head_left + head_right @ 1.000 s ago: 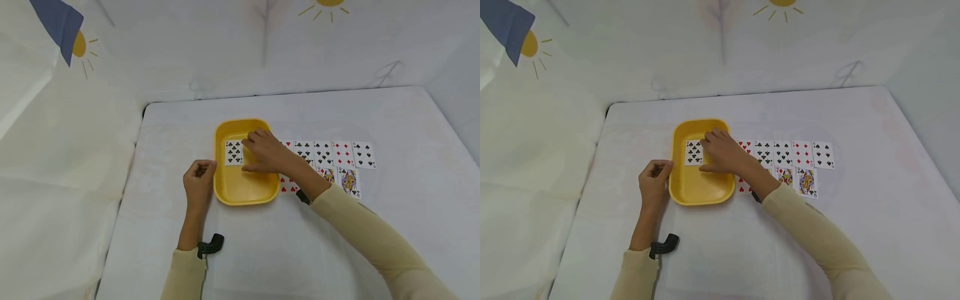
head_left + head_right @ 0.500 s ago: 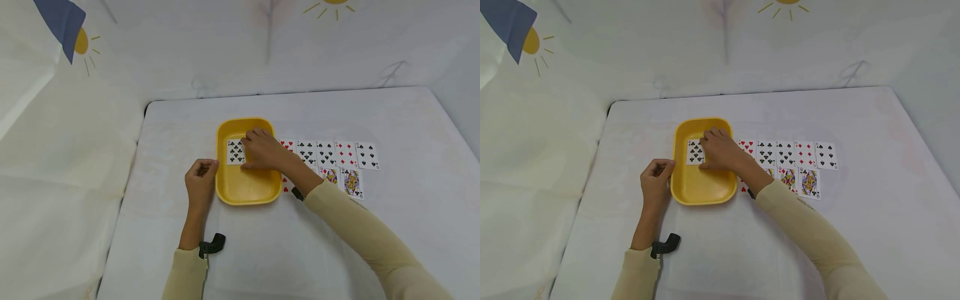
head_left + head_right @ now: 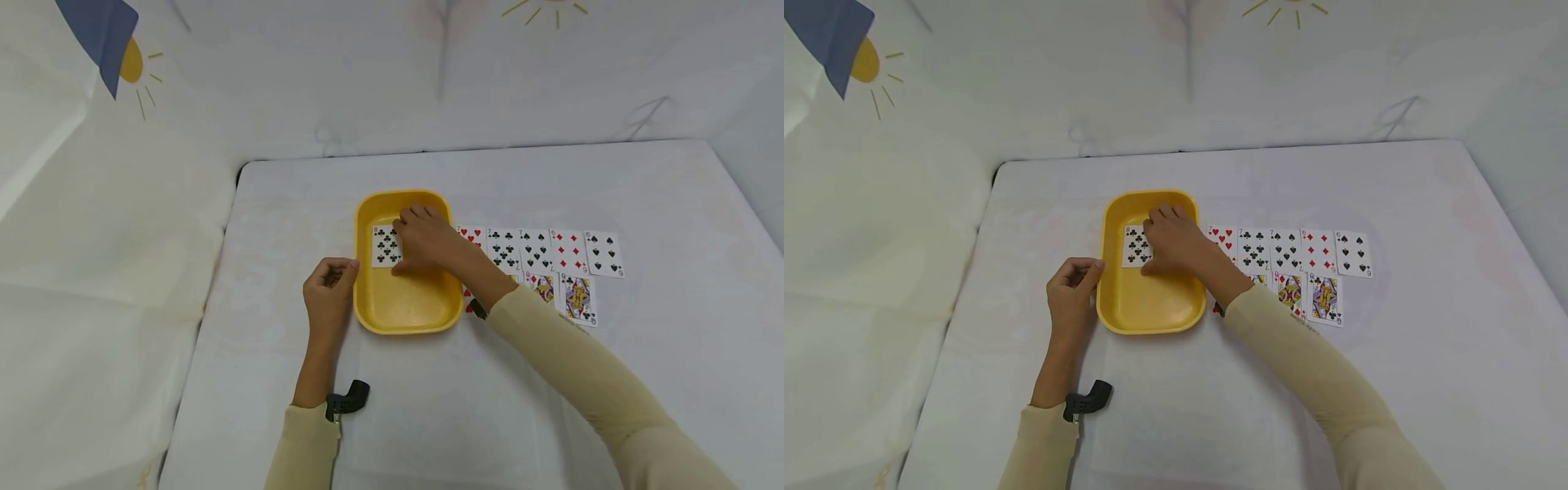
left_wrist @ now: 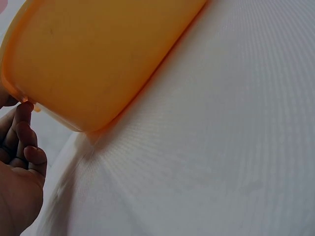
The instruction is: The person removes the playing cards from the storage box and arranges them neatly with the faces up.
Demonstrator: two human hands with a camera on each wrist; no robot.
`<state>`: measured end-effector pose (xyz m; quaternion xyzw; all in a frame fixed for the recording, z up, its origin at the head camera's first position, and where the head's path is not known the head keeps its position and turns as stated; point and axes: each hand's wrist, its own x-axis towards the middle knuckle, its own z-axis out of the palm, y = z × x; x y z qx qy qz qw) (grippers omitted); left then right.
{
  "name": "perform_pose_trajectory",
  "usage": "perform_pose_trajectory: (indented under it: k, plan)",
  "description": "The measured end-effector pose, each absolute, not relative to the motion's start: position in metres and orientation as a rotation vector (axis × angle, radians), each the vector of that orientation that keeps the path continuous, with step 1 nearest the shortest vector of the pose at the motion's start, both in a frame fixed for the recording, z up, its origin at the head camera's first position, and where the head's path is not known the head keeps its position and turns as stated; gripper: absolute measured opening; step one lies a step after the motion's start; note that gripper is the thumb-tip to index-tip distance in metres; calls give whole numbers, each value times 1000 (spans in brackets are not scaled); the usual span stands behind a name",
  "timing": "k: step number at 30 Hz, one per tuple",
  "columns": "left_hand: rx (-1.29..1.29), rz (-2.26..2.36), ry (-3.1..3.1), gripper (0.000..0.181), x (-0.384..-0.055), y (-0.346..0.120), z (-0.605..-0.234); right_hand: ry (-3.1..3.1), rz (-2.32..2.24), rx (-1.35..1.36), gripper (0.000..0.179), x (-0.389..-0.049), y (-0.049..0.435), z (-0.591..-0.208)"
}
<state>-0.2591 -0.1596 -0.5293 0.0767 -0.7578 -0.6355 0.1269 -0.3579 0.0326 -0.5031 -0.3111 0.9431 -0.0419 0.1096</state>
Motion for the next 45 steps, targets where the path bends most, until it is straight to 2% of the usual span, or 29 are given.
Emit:
perform_pose_trajectory:
  k: [4,9,22,28,45]
  plan:
    - [200,-1841,-2193,24,-264,-164,-547,2751,-121,-860,78,-361,30,-503]
    - [216,-1844,-2201,25,-263,-164,-547,2714,-126,-814,71,-362,26,-500]
    - [220,-1833,-2216,23,-262,-166,-547,2770,-85,-893,83,-357,27,-499]
    - [225,-1838,-2213,21,-264,-166,-546,2804,-71,-935,87,-350,35,-488]
    - [206,-1857,-2205,27,-265,-175,-547,2877,-138,-1049,86,-318,64,-461]
